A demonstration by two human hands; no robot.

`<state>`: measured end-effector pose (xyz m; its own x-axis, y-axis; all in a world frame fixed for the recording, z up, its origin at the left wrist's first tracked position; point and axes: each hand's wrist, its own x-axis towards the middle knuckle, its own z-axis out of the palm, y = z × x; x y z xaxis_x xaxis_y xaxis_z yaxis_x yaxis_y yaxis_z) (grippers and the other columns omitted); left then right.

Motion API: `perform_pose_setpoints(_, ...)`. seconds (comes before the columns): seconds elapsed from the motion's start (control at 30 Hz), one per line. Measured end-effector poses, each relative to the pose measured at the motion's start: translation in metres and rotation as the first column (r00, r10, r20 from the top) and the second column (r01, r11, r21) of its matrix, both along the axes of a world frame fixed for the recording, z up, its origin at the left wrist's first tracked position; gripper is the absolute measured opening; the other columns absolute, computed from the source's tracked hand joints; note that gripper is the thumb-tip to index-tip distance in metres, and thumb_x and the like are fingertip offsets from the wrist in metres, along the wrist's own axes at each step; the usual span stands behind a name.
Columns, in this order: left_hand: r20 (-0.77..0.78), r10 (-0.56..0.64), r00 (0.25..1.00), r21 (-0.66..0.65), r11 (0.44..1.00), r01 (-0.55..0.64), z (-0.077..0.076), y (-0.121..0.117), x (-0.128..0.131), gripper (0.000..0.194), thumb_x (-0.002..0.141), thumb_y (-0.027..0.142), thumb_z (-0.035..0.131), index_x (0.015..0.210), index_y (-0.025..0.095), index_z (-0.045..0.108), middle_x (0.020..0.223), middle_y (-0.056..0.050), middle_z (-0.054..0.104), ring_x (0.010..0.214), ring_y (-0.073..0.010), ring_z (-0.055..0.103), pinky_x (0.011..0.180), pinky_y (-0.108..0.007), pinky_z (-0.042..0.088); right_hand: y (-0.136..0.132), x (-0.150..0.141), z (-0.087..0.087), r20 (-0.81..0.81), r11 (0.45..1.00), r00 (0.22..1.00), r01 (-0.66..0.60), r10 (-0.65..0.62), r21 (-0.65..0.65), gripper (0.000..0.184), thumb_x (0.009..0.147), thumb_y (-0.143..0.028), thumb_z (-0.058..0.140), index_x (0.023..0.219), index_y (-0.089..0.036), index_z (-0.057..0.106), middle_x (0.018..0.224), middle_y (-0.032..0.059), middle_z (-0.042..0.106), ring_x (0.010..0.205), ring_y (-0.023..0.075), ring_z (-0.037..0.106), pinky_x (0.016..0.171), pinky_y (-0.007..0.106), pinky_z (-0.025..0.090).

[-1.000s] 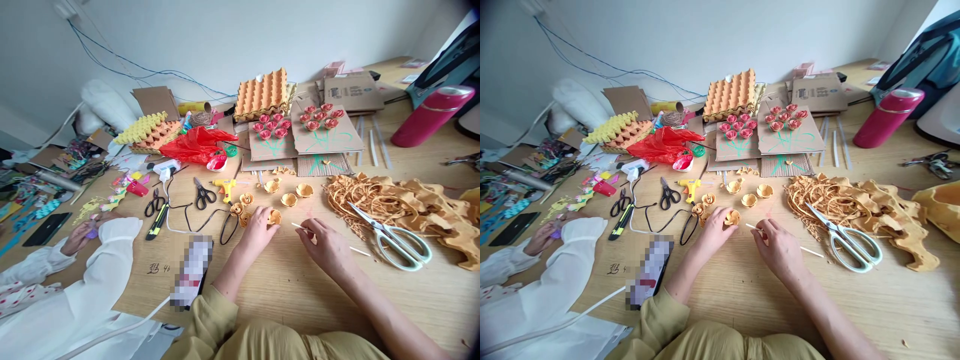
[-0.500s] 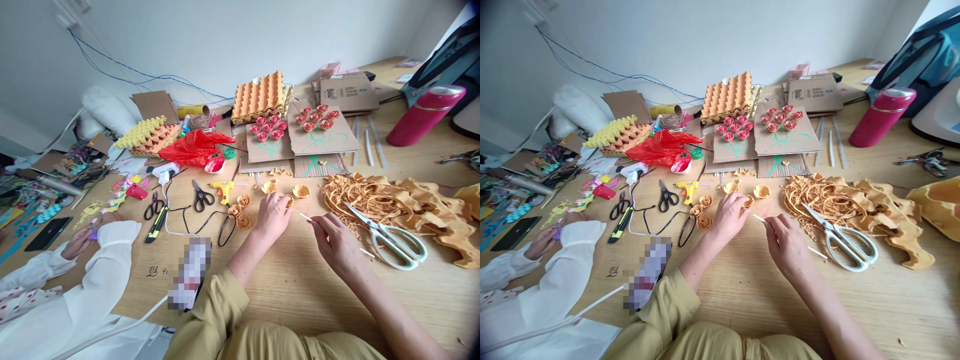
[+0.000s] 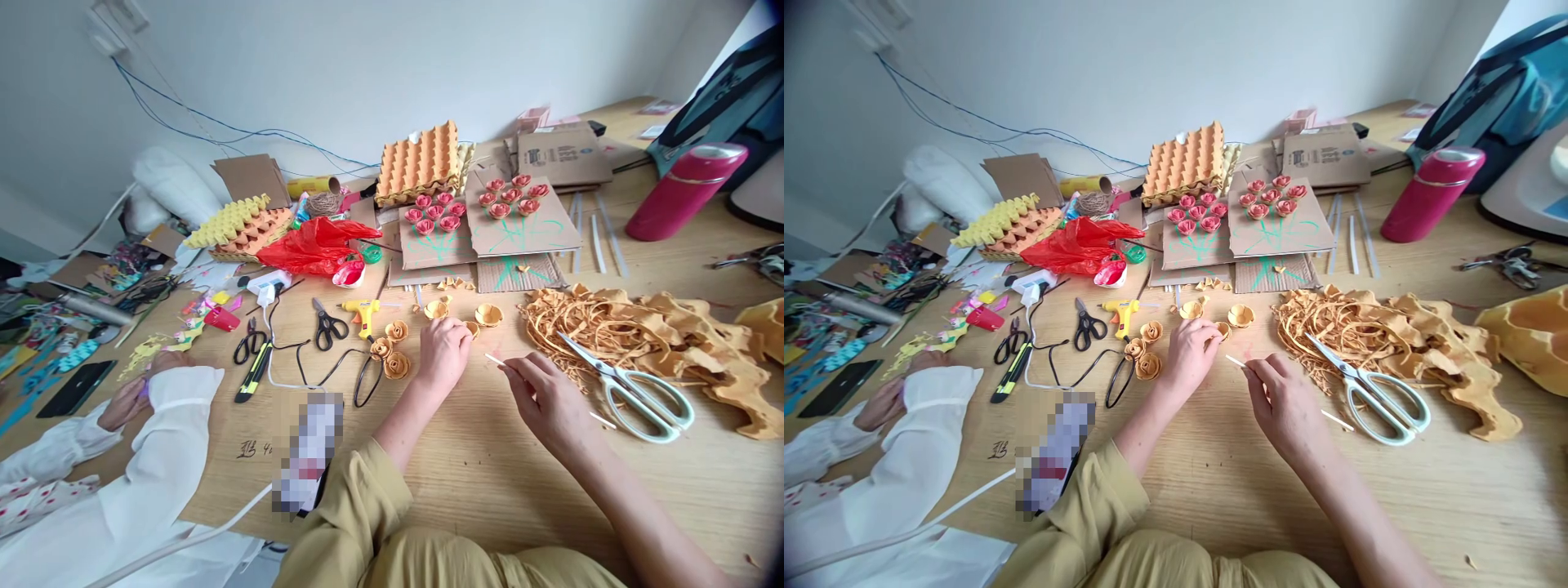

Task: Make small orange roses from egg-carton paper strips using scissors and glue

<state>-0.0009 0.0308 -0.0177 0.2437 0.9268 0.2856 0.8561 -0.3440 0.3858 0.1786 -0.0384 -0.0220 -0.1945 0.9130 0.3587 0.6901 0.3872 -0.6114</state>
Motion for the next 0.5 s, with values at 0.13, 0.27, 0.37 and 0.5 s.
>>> perform_pose_setpoints(0.13,-0.003,-0.008,1.000,0.074,0.997,0.009,0.005,-0.003,-0.002,0.015,0.095,0.019,0.057,0.089,0.020,0.071,0.101,-0.004,0.072,0.099,-0.0232,0.062,0.088,-0.039,0.048,0.000,0.001,0.004,-0.019,0.999,1.000,0.008,-0.009,-0.039,0.030,0.103,-0.038,0.040,0.097,-0.022,0.066,0.082,0.0060,0.063,0.076,0.0193,0.061,0.067,0.031,0.045)
perform_pose_setpoints(0.27,-0.039,-0.119,0.992,0.172,0.977,0.124,0.011,-0.022,-0.009,0.018,0.098,0.021,0.052,0.098,0.021,0.070,0.112,-0.008,0.068,0.106,-0.0238,0.059,0.093,-0.041,0.049,-0.001,0.005,0.009,-0.109,0.991,0.989,0.084,-0.095,-0.104,0.026,0.100,-0.040,0.044,0.101,-0.022,0.063,0.080,0.0052,0.069,0.066,0.0173,0.062,0.061,0.030,0.046)
perform_pose_setpoints(0.37,-0.098,-0.232,0.968,0.214,0.945,0.248,0.008,-0.044,-0.016,0.019,0.099,0.022,0.051,0.101,0.021,0.070,0.118,-0.009,0.067,0.109,-0.0243,0.060,0.094,-0.040,0.050,-0.001,0.009,0.012,-0.219,0.974,0.966,0.090,-0.137,-0.209,0.022,0.097,-0.042,0.050,0.097,-0.022,0.060,0.071,0.0021,0.067,0.054,0.0143,0.057,0.052,0.027,0.044)
perform_pose_setpoints(0.5,-0.135,-0.325,0.936,0.223,0.911,0.348,-0.005,-0.069,-0.022,0.024,0.100,0.017,0.047,0.108,0.023,0.069,0.121,-0.008,0.068,0.108,-0.0212,0.064,0.093,-0.036,0.053,0.000,0.013,0.018,-0.208,0.961,0.977,-0.006,-0.054,-0.277,0.032,0.094,-0.050,0.053,0.085,-0.022,0.065,0.070,0.0024,0.063,0.055,0.0139,0.052,0.049,0.027,0.040)
